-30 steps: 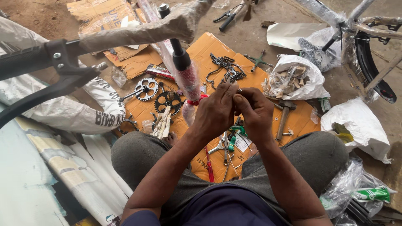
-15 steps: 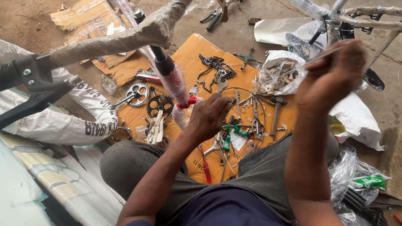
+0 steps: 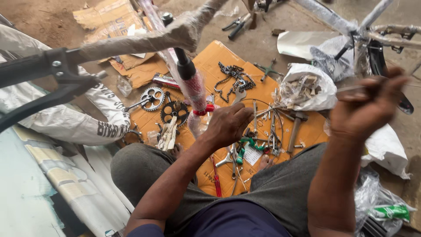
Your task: The person assembles a bicycle by tightening the handlebar stem with a wrench, then routes and secures brake cables to the handlebar levers using a screwdriver. The work is performed on a cardboard sheet on the ground with various tools and parts nearby.
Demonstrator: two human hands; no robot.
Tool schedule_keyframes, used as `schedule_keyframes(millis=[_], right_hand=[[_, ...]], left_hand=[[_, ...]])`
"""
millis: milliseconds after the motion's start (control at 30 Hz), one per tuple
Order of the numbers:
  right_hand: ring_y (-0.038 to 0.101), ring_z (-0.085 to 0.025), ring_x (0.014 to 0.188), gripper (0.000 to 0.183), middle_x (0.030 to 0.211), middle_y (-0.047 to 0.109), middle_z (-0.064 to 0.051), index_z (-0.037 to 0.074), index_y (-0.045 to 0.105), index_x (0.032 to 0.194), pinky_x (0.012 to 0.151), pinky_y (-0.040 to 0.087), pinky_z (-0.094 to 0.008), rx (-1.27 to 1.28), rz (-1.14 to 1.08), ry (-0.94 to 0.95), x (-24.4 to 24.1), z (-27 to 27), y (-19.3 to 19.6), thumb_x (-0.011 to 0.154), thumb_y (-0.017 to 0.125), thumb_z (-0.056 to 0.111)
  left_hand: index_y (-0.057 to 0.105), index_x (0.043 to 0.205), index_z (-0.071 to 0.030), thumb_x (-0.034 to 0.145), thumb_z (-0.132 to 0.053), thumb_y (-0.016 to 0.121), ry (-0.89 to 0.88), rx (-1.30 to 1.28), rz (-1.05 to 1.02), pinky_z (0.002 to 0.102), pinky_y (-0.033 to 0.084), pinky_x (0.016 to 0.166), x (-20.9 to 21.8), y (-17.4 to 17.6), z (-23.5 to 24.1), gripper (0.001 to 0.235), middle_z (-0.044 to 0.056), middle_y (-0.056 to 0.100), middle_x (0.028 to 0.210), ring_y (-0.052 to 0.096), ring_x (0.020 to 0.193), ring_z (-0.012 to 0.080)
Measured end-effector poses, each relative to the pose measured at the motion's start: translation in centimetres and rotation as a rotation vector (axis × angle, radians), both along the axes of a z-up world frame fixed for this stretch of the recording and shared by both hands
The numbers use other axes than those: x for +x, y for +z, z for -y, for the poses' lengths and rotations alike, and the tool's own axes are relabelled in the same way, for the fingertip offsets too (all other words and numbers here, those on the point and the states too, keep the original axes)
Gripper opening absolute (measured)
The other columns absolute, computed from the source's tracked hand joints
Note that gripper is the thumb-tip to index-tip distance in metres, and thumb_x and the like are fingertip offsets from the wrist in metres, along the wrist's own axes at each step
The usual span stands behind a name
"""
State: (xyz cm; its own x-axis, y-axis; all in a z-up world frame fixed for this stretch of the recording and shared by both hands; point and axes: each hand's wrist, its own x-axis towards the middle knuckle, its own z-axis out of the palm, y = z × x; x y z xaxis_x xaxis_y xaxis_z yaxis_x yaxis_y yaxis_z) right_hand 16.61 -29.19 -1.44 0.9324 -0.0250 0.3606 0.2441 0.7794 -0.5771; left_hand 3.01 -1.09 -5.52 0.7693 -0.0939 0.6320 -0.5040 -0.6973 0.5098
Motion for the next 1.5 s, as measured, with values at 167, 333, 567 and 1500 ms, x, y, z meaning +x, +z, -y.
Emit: schedule_keyframes(millis=[167,333,567,1500], right_hand=[[0.063,-0.012,0.066,0.025,0.094,0.069,-0.005,0.008,0.061,0.123,0.056,0.054,-0.026,-0.162,-0.141,0.127,-3.9,-4.8,-2.6,0.116,0.057,0.032],[0.068,-0.02,0.069,0.02,0.092,0.071,-0.008,0.009,0.069,0.107,0.064,0.06,-0.034,-0.31,-0.203,0.259,-4.1,-6.8,-4.5,0.111,0.06,0.026],[0.068,-0.014,0.08,0.023,0.1,0.071,-0.007,0.008,0.068,0.116,0.072,0.058,-0.027,-0.058,-0.096,0.182,-1.4,-0.4,-2.5,0.121,0.057,0.028],[0.072,-0.018,0.085,0.031,0.103,0.072,-0.012,0.002,0.058,0.134,0.076,0.063,-0.034,-0.617,-0.212,0.254,-6.8,-11.1,-7.2,0.106,0.052,0.014]], left_hand=[[0.062,0.103,-0.011,0.102,-0.023,0.063,0.012,0.008,-0.045,0.038,0.043,0.05,1.0,-0.4,1.8,0.012,0.003,0.057,0.079,0.054,0.058,0.0199],[0.062,0.1,-0.01,0.103,-0.023,0.062,0.039,0.056,-0.052,0.036,0.043,0.051,1.4,-0.6,1.3,0.013,0.003,0.056,0.078,0.054,0.058,0.0179],[0.066,0.104,-0.009,0.103,-0.027,0.059,0.05,0.003,-0.107,0.037,0.046,0.051,2.2,-1.7,-0.6,0.02,0.004,0.062,0.082,0.06,0.058,0.0202],[0.057,0.129,0.003,0.095,-0.003,0.07,0.252,-1.11,0.285,0.037,0.058,0.094,-7.8,2.5,-12.9,0.037,0.011,0.068,0.111,0.068,0.1,0.0215]])
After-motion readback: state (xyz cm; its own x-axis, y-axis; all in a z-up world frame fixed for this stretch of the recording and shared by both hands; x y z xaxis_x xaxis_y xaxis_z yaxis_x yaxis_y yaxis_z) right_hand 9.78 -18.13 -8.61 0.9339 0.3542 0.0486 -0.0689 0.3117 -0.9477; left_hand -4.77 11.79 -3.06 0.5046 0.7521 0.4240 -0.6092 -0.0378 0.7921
